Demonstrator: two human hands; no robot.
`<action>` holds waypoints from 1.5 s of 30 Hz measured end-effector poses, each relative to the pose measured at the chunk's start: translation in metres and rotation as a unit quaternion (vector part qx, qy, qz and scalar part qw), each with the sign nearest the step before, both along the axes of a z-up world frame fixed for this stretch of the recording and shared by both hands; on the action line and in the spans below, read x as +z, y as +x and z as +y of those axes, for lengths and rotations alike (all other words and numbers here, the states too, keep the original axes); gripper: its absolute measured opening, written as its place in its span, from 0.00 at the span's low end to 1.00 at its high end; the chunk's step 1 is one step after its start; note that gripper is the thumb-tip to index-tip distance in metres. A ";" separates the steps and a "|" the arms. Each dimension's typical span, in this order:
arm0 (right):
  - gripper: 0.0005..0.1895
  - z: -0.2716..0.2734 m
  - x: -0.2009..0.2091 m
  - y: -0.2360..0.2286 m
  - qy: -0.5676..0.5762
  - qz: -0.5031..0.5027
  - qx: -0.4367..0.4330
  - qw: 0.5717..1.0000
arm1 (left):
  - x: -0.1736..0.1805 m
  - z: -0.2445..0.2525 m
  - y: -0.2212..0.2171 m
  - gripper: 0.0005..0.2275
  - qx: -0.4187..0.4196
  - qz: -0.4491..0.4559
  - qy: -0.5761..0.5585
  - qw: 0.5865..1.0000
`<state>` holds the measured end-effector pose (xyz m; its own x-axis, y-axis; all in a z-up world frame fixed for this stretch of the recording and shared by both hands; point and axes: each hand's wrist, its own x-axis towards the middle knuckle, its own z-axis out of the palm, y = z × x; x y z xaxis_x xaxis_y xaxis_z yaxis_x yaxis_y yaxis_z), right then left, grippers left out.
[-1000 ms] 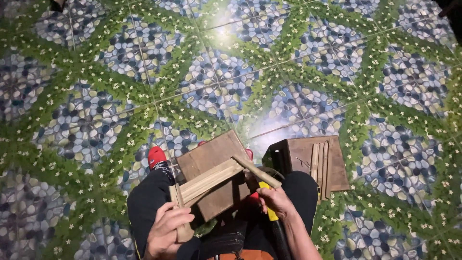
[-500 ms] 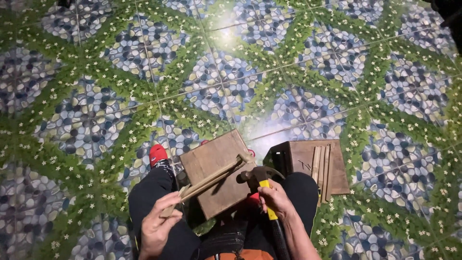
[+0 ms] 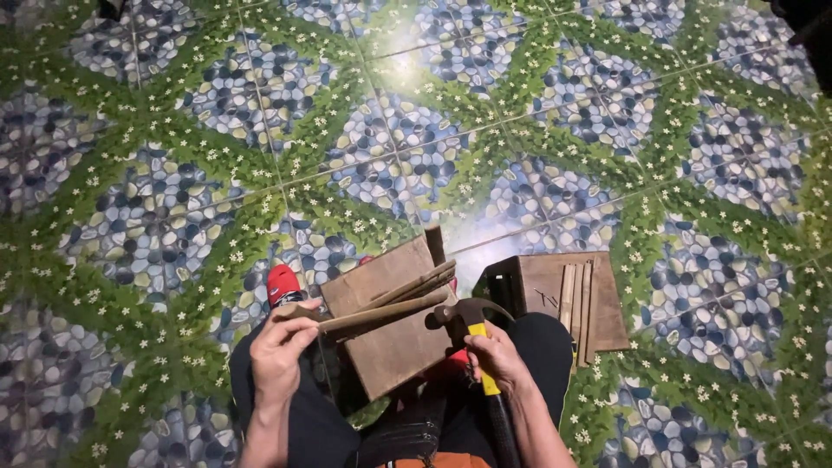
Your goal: Hammering thin bamboo strips onto a wooden frame to create a flat surface.
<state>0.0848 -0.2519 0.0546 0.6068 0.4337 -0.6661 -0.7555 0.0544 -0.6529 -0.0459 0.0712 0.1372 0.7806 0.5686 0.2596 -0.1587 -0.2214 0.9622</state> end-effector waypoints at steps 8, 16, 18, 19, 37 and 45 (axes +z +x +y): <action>0.08 0.004 -0.017 -0.001 0.027 0.007 0.024 0.999 | -0.011 -0.019 0.018 0.05 0.097 -0.100 -0.164 0.977; 0.07 0.010 -0.011 0.001 0.017 0.019 0.022 0.999 | 0.046 -0.046 0.002 0.02 0.104 -0.055 0.144 0.983; 0.08 0.010 -0.012 0.001 0.027 0.018 0.024 0.999 | 0.037 -0.057 -0.003 0.07 0.006 -0.144 0.185 0.972; 0.08 0.010 -0.013 0.001 0.028 0.018 0.025 0.999 | 0.016 -0.070 -0.006 0.07 0.007 -0.144 0.185 0.972; 0.06 0.013 0.001 0.002 0.157 0.097 0.017 0.983 | -0.001 -0.090 -0.021 0.23 -0.112 -0.169 0.069 0.977; 0.07 0.016 0.000 0.011 0.158 0.074 0.031 0.984 | 0.015 -0.061 -0.001 0.05 0.160 -0.115 -0.056 0.979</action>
